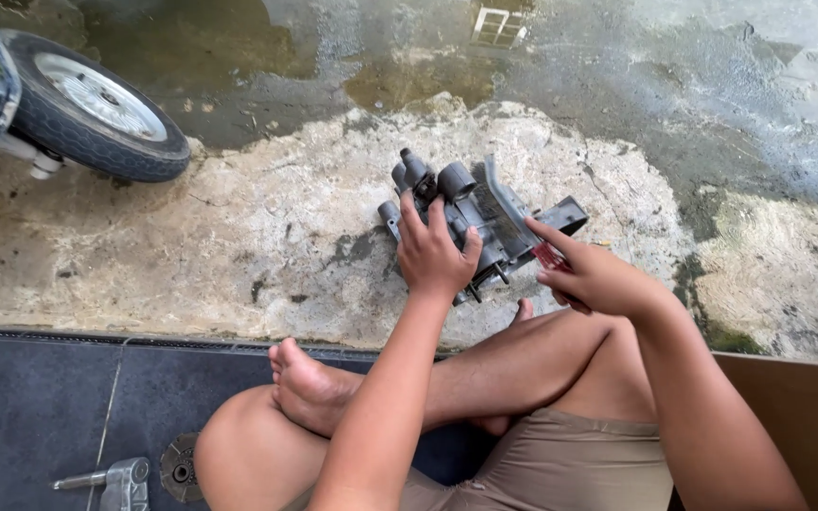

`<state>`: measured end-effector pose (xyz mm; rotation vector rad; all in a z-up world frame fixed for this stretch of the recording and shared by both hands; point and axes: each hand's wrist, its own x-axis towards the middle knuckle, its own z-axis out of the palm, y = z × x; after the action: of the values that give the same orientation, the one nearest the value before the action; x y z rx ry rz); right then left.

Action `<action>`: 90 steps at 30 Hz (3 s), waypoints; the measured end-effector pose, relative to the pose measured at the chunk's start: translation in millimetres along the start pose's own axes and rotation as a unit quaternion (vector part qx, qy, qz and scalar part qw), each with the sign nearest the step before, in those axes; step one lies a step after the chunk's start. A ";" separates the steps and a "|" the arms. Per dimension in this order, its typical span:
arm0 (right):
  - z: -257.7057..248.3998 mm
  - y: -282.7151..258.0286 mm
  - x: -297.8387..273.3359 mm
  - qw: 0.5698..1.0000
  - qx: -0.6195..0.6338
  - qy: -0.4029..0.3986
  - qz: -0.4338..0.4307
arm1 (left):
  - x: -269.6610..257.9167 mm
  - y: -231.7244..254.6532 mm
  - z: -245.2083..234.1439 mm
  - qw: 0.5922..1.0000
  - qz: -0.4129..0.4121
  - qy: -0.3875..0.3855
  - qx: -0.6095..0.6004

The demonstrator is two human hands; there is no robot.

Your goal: The person sits on a tiled floor and scrubs a dark mechanical part with a wire brush. They hold the part steady with one hand while scrubbing various surfaces with the other, occasionally repositioning the object to access different areas.

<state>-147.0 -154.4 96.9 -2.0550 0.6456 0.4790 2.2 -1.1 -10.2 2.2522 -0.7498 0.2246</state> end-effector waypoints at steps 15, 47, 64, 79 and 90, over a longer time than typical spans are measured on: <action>-12.6 -22.0 38.0 0.995 -0.103 0.017 0.007 | -2.1 -2.2 2.8 1.000 -0.006 -0.011 0.014; 25.1 8.1 -68.4 0.989 -0.054 0.100 0.092 | 0.2 -3.8 8.0 1.000 0.008 0.020 0.017; 20.4 30.5 37.6 0.855 0.229 0.389 -0.257 | -2.5 -0.7 6.8 1.000 0.008 0.008 0.001; 24.2 -8.7 41.9 0.920 0.129 0.367 -0.053 | -0.3 3.5 1.9 1.000 -0.005 -0.019 -0.011; 47.0 31.2 62.0 0.923 -0.265 0.260 -0.097 | -0.7 1.7 3.0 1.000 -0.004 -0.015 0.009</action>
<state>-121.2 -144.8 17.7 -2.7713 0.6502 -0.0336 0.4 -3.8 -11.6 2.2801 -0.7563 0.1953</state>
